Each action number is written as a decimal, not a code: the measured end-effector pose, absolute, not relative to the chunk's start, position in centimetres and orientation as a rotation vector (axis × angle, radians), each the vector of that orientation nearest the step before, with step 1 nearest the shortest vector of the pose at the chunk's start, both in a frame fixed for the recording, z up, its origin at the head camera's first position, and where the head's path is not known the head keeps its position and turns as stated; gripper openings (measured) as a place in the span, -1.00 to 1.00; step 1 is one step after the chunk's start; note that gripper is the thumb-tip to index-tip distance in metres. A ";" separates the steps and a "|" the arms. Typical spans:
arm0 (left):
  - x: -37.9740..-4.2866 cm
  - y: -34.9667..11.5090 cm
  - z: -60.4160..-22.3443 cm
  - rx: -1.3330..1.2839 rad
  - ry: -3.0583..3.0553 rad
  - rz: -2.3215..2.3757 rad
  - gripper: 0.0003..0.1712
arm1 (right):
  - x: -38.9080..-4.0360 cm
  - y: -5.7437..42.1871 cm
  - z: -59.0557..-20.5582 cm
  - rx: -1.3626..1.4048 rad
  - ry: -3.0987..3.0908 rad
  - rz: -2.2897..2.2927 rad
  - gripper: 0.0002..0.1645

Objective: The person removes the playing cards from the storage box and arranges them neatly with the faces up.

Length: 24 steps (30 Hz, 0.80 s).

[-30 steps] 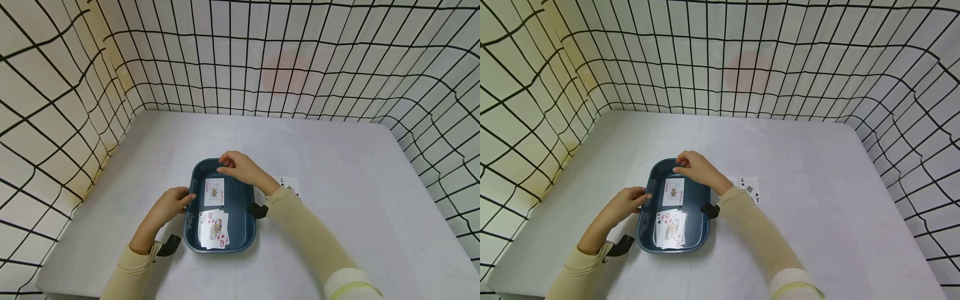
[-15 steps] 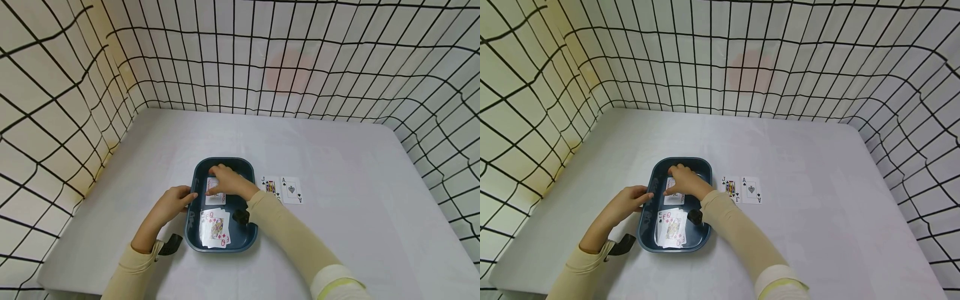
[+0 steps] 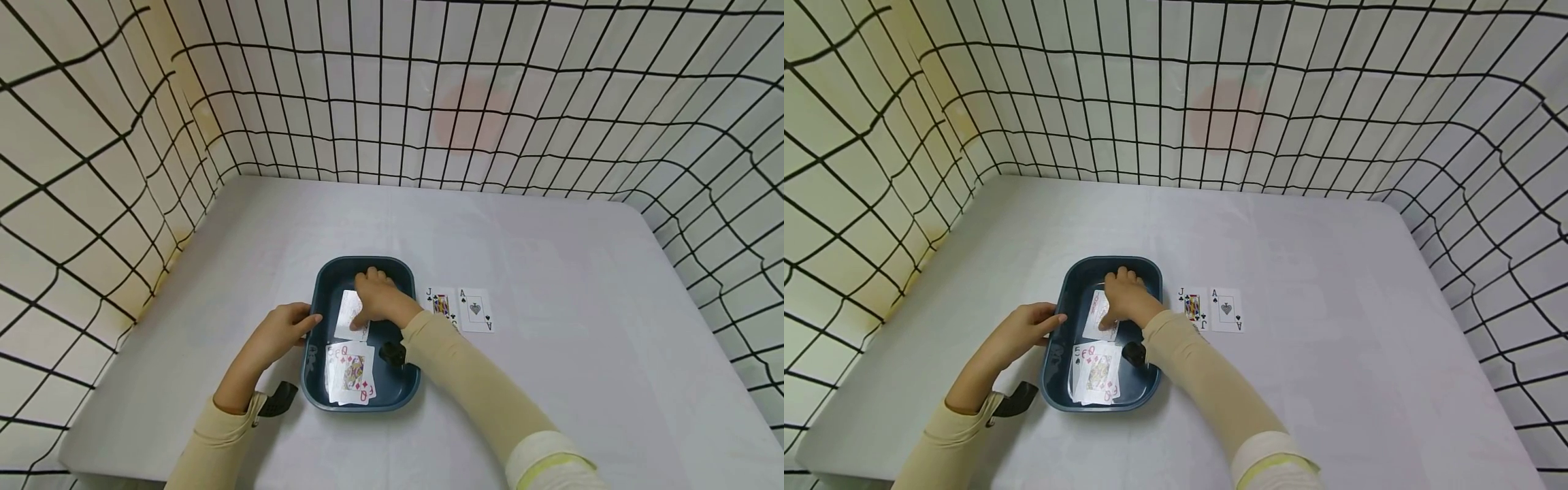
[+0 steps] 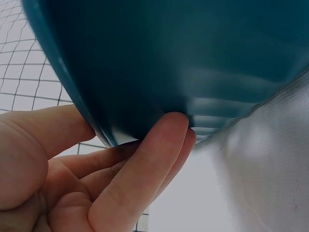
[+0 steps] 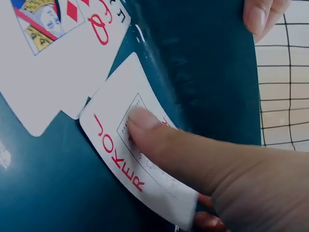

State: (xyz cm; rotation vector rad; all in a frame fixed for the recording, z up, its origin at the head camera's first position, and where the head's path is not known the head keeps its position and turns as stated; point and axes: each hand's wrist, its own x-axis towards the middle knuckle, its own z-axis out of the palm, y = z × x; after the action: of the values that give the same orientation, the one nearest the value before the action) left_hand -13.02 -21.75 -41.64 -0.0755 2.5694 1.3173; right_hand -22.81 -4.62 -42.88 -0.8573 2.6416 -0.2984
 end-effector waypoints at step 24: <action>-13.1 -21.7 -41.7 -0.081 2.565 1.337 -0.63 | -24.7 0.0 -40.3 -0.821 2.231 -1.443 -0.75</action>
State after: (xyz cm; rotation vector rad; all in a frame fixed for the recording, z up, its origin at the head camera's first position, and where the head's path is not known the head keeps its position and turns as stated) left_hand -13.05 -21.73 -41.75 -0.0809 2.5649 1.3372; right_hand -24.65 0.04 -40.31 -0.8206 2.2315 -1.4433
